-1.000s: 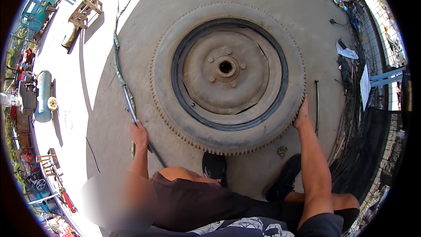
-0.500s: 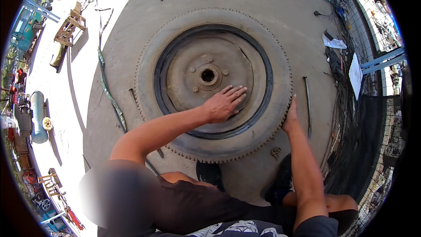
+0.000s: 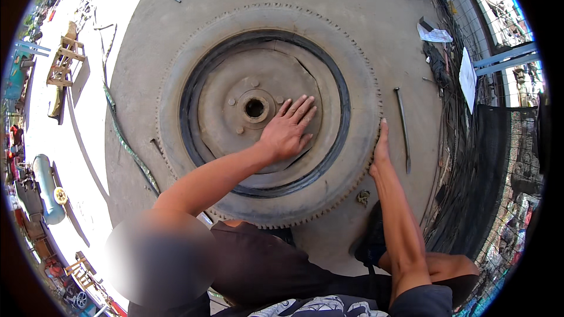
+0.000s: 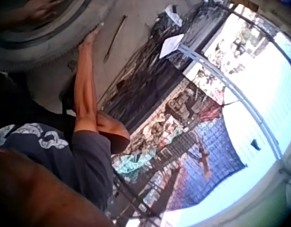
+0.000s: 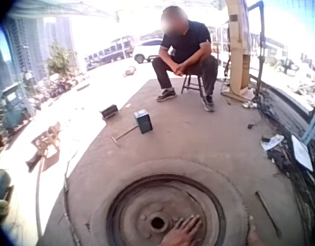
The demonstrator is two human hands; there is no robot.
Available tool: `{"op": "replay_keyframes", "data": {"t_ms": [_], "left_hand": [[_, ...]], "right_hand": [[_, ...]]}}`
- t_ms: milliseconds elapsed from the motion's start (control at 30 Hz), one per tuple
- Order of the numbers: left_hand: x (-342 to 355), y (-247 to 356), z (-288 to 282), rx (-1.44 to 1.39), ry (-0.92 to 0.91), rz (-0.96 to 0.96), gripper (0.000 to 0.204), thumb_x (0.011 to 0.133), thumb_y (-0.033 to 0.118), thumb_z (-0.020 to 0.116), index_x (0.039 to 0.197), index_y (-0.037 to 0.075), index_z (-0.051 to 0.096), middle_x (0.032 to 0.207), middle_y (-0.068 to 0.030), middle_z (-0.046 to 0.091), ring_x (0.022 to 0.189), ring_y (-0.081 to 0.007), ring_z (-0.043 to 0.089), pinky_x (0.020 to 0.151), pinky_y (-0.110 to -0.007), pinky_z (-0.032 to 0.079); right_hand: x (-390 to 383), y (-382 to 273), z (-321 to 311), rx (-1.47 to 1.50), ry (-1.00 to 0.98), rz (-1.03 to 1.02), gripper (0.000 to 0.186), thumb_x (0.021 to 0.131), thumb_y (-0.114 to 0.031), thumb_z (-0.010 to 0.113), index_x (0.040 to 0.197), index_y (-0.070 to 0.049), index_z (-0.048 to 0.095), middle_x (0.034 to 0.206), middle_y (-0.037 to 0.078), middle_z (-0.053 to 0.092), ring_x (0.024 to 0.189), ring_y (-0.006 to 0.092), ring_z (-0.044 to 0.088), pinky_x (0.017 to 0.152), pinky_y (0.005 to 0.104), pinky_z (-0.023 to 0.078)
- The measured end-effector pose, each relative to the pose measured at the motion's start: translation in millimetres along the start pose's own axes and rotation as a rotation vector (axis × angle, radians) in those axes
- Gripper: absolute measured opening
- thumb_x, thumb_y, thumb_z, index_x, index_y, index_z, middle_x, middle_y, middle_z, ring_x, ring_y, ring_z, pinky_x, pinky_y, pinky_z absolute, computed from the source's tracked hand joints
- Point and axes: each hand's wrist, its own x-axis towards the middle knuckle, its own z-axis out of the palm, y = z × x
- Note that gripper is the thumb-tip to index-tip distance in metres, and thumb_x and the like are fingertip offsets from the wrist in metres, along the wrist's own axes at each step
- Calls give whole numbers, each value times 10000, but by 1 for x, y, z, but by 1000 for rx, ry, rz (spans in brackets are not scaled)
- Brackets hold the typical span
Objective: The person uses two metal tire irons to pry and remove the tire bead from a large truck tire lying on the ground. They repeatedly insert the tools between the tire and rim, lever the bead over the edge, and rotate the tire to continue the process.
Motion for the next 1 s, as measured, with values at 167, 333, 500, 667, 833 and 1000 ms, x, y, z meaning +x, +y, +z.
{"op": "replay_keyframes", "data": {"t_ms": [167,333,500,667,833,1000], "left_hand": [[7,-9,7,-27,-6,-9,635,863,341,526,1390,41,337,1504,-136,192,1404,-277,139,1132,-451,142],[5,-12,0,-13,16,-35,626,862,334,526,1387,44,346,1505,-122,196,1404,-271,139,1133,-444,146],[1,-4,-7,-67,70,-10,616,866,335,520,1382,42,355,1500,-113,215,1401,-259,158,1136,-433,146],[3,-9,-6,-57,157,12,602,848,337,542,1353,44,397,1482,-110,261,1389,-256,199,1128,-437,175],[1,-7,0,-80,185,6,595,850,347,539,1349,51,404,1478,-113,270,1387,-256,203,1128,-439,174],[-7,-1,-1,-61,194,32,575,865,350,525,1345,53,409,1480,-118,267,1388,-258,202,1127,-440,174]], "right_hand": [[-12,-15,20,-9,-35,-13,890,831,-684,406,1417,-24,287,1391,154,393,1248,291,419,1014,422,358],[4,-18,32,-116,43,-33,921,824,-704,387,1432,-26,252,1415,153,361,1266,294,397,1027,418,337],[15,-16,25,-197,63,-48,912,830,-704,368,1439,-37,240,1427,147,349,1275,296,389,1031,426,335],[28,-22,17,-154,-57,-23,850,838,-705,336,1430,-95,290,1409,124,385,1247,291,425,1016,443,367],[30,-16,14,-152,-73,-82,857,844,-693,351,1432,-74,272,1403,140,385,1237,293,436,1017,437,369],[6,-12,18,-179,-89,-95,859,849,-693,339,1432,-67,267,1411,141,376,1255,298,415,1028,440,355]]}}
